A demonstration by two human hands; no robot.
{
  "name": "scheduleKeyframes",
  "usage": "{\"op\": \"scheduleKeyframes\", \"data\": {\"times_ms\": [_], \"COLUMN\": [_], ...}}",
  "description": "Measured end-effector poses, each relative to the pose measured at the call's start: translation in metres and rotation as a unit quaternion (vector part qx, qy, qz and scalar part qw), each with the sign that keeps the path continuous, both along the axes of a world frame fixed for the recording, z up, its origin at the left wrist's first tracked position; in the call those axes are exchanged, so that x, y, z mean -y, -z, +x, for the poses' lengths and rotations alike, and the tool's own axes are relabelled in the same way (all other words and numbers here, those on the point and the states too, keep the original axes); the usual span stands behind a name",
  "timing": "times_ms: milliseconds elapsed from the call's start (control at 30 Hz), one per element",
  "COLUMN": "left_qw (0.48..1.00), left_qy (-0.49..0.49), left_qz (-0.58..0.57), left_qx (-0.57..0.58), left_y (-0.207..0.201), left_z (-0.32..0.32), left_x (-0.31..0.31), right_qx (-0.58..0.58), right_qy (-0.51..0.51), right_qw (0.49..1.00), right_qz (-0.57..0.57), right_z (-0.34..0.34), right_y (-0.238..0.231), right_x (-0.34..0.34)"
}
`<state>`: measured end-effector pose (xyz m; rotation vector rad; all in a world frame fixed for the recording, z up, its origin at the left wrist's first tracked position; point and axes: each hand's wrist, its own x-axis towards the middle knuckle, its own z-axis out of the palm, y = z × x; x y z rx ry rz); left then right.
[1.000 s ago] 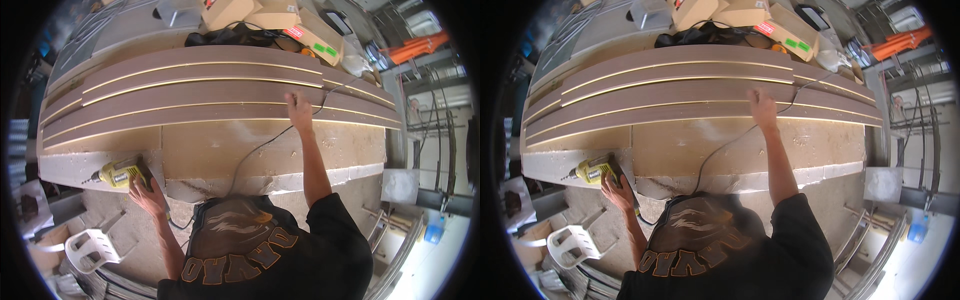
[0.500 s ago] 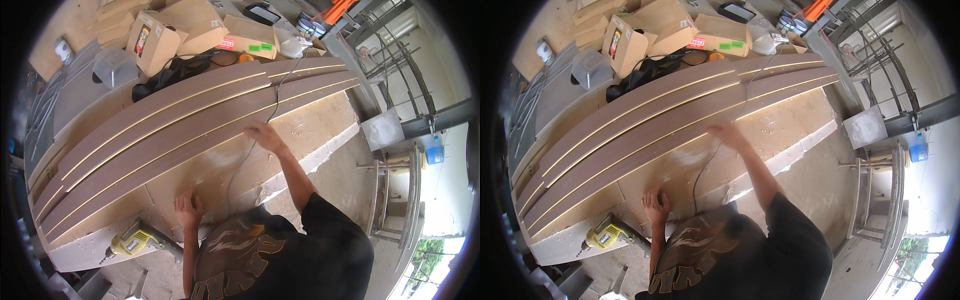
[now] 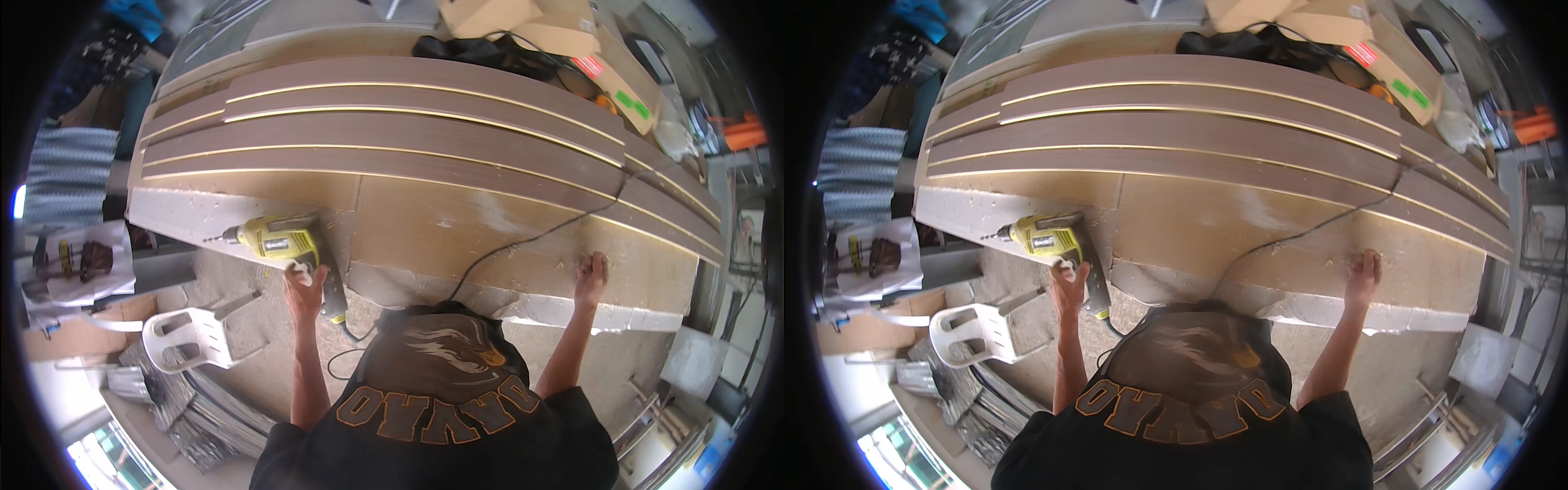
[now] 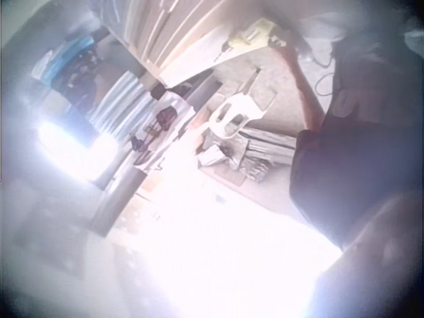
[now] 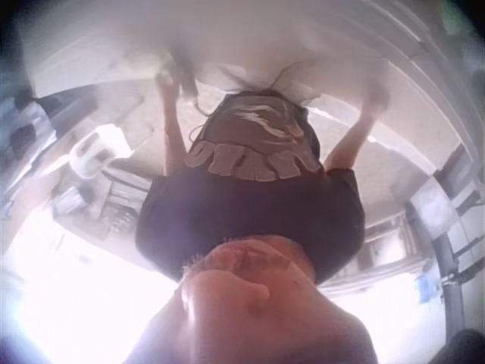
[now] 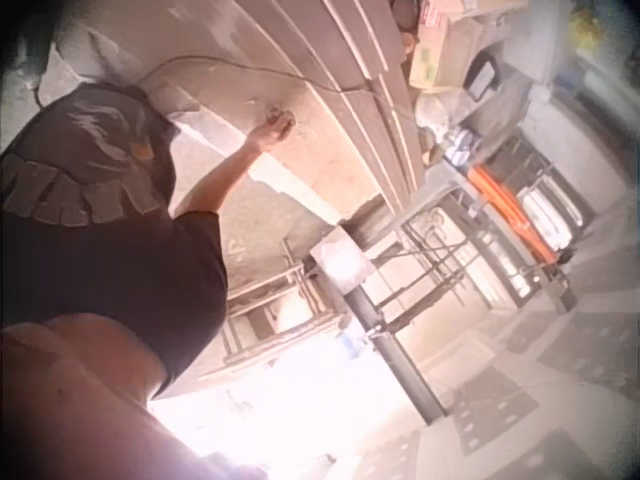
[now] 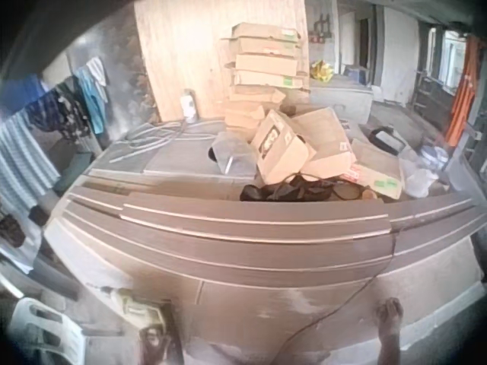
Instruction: The person uses a yellow power drill to secure long, curved wooden panels to a ceiling structure. They repeatedly position the panels, drill pilot holes, and drive screws to fasten the wood. The person also uses a pencil to mark the panels and adjusts their position to ensure alignment with the existing structure.
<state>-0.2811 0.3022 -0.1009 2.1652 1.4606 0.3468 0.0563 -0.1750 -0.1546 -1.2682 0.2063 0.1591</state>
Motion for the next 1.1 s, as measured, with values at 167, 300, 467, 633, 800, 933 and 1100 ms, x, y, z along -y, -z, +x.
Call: {"op": "scheduleKeyframes", "data": {"times_ms": [167,300,467,633,800,933,1100], "left_qw": [0.977,0.993,0.998,0.983,0.935,0.898,0.929], "left_qy": [0.003,0.021,0.040,0.069,0.099,0.075,0.250], "left_qz": [-0.206,-0.113,-0.026,-0.096,-0.202,-0.158,-0.117], "left_qx": [0.063,0.002,0.050,0.142,0.275,0.405,0.246], "left_y": [0.012,0.006,0.014,-0.023,-0.086,-0.161,-0.211], "left_z": [0.012,0.016,0.005,-0.031,-0.042,-0.019,-0.009], "left_x": [0.014,0.017,0.024,0.028,0.054,0.109,0.150], "right_qx": [-0.039,-0.001,0.053,0.028,0.039,0.050,0.011], "right_qy": [0.032,0.033,0.066,0.102,0.060,-0.004,-0.129], "right_qw": [0.991,0.997,0.987,0.984,0.990,0.989,0.987], "right_qz": [-0.127,-0.072,-0.137,-0.144,-0.122,-0.139,0.094], "right_z": [0.004,0.004,-0.007,-0.002,0.016,0.042,0.058], "right_y": [-0.027,-0.017,-0.007,-0.012,-0.020,-0.050,-0.090], "right_x": [-0.016,-0.015,-0.020,-0.029,-0.037,-0.053,-0.060]}}
